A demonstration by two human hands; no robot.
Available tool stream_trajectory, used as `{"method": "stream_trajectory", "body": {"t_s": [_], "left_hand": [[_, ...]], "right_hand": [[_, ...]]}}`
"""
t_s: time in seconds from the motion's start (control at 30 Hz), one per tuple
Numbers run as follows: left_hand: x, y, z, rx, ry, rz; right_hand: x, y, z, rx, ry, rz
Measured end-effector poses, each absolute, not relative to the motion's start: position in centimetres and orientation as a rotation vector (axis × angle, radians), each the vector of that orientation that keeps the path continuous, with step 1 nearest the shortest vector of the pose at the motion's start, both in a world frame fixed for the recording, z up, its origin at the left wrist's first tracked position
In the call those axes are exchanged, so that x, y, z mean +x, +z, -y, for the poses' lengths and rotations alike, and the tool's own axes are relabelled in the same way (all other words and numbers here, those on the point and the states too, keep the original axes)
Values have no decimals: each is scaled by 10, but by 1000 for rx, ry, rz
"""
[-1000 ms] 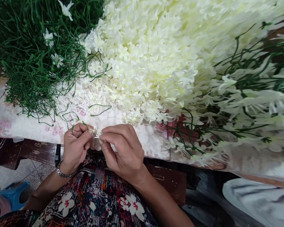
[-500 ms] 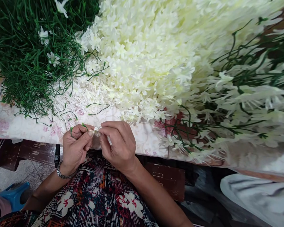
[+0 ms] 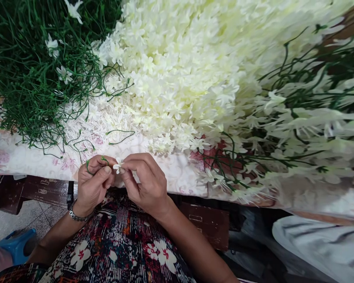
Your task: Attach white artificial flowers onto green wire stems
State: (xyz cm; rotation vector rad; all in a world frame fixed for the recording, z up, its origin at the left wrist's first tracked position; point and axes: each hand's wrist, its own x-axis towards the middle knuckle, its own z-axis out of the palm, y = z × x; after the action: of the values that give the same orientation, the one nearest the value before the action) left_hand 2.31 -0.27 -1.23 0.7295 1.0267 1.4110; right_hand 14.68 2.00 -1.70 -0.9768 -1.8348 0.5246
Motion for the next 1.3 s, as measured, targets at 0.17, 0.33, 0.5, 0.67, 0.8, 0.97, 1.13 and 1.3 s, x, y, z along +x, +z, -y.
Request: {"method": "stream_trajectory", "body": {"t_s": [0.17, 0.33, 0.5, 0.67, 0.8, 0.97, 1.13, 1.3], "left_hand": [[22, -11, 3, 674, 1323, -1045], [24, -11, 4, 682, 1326, -1016], [25, -11, 8, 761, 1363, -1065], [22, -11, 9, 746, 1456, -1069], [18, -11, 9, 780, 1465, -1111], [20, -13, 11, 849, 1504, -1119], [21, -14, 12, 902, 1497, -1180], [19, -11, 13, 905, 1412, -1202]], "right_hand": [[150, -13, -19, -895, 684, 1781], [148, -13, -18, -859, 797, 1714], [147, -11, -17, -852, 854, 1691], [156, -3, -21, -819, 956, 1842], [157, 3, -25, -908, 972, 1980], [149, 4, -24, -871, 848, 2002], [150, 2, -21, -876, 776, 2007], [153, -3, -21, -897, 828, 1945]]}}
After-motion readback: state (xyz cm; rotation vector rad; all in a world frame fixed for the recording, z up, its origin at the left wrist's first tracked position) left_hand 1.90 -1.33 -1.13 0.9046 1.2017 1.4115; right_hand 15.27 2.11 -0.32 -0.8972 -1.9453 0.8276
